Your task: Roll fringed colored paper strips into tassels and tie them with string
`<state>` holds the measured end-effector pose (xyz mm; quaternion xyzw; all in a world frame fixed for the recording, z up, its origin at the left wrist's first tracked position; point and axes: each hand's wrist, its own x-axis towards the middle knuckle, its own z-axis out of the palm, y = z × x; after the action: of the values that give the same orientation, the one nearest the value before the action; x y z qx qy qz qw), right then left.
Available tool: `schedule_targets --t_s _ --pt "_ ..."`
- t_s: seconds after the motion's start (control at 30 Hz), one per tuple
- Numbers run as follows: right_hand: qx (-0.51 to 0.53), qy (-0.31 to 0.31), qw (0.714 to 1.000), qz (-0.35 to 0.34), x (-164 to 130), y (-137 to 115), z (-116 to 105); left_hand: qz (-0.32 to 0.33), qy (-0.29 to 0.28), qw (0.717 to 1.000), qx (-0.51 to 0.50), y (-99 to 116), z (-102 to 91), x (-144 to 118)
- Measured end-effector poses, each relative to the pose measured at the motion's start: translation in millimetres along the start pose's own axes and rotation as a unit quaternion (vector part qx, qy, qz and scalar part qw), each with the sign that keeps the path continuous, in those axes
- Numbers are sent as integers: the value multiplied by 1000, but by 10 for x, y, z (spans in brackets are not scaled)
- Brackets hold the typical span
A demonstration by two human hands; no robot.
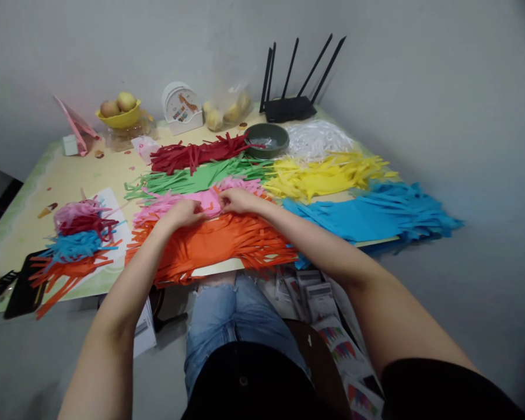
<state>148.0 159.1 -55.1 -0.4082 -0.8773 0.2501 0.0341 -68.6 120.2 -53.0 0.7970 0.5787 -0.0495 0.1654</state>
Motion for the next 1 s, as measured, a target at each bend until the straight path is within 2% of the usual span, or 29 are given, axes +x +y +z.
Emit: schedule_targets --t_s 0.2,0.43,0.57,0.67,0.77,0.83,0.9,1.0 --pt "6 -4 1000 2 43 24 9 -3 -15 1000 -21 -75 -37 54" --pt "0 -12 1000 5 62 8 7 -13 -14 999 -36 -69 -113 40" --pt "-15 -15 1000 2 48 -3 -52 -28 14 999 -23 -25 -49 56" --pt "-27 16 999 -7 -68 -159 -58 -45 62 997 -9 25 43 48" --pt "-95 68 991 -65 -226 -461 100 -60 108 992 -13 39 101 25" --pt "-144 51 983 -106 -274 -651 281 -73 132 988 -26 12 106 15" --pt "-162 38 980 -112 -246 -764 454 -84 151 984 -41 -33 96 14" --pt "-178 51 978 -93 -133 -782 602 -87 172 979 -65 -83 92 28"
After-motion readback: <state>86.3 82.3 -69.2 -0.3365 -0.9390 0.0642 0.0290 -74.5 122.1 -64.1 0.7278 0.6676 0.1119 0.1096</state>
